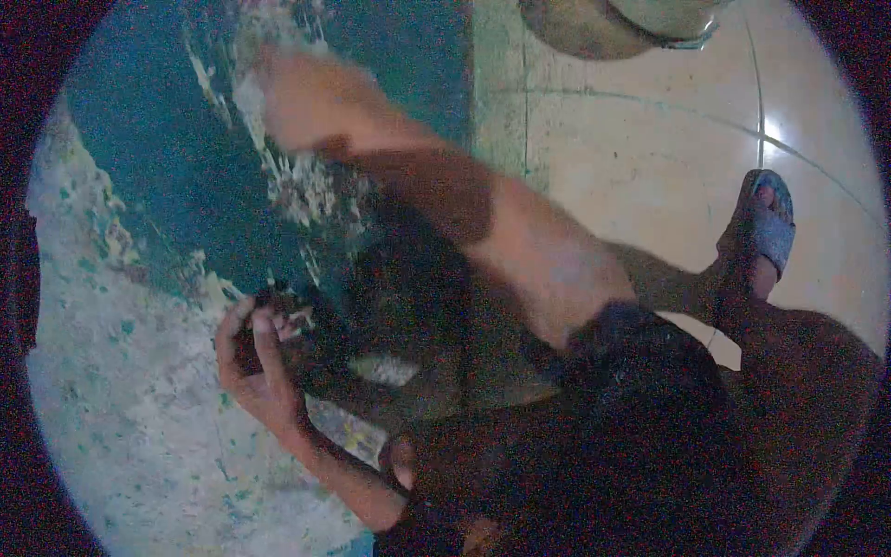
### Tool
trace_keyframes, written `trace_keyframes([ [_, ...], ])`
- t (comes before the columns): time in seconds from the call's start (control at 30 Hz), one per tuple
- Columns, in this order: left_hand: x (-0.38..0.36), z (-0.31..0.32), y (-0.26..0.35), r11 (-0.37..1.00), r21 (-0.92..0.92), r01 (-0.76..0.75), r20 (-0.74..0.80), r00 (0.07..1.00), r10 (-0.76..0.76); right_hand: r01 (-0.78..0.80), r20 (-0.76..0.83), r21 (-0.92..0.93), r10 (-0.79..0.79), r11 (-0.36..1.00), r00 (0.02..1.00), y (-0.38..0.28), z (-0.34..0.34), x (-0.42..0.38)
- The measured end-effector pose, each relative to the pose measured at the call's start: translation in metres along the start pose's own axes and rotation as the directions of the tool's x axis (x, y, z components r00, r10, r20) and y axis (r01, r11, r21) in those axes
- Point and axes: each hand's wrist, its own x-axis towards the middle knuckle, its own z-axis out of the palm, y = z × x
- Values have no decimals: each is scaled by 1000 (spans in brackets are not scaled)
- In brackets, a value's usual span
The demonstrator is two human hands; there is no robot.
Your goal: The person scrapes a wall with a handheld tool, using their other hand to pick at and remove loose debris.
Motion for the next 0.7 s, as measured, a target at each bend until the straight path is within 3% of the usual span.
trace_keyframes([
  [0.07,1,-4,2,999,33,-9,-8,1000,9,-169,92,48,164,985,982,2,23,-19],
  [0.13,9,-1,-3,996,37,-82,-15,996,82,-141,44,-99,146,985,988,-7,12,-9],
  [0.2,16,0,-4,995,36,-90,3,996,90,-65,20,-383,79,922,997,-1,15,-5],
  [0.27,-6,-10,-1,996,84,-12,17,1000,11,-19,50,-118,25,993,998,27,55,-45],
  [0.33,0,-1,6,998,55,-14,-15,1000,14,118,-30,99,-116,988,993,46,69,-58],
  [0.4,10,4,0,998,-30,-62,11,998,62,21,109,118,-34,993,993,32,47,-78],
  [0.43,12,9,7,999,-30,-44,15,999,44,-180,287,32,164,983,944,13,40,-117],
  [0.47,12,12,11,1000,-18,-19,15,1000,19,-358,447,-80,355,930,821,7,36,-140],
  [0.53,10,19,17,995,-82,64,31,998,-62,-172,281,-36,175,984,944,26,39,-146],
  [0.63,5,37,35,964,-95,247,76,968,-241,-78,162,-31,82,996,983,12,32,-140],
  [0.7,17,49,35,947,-142,287,134,954,-269,-49,147,-64,58,997,987,8,22,-139],
])
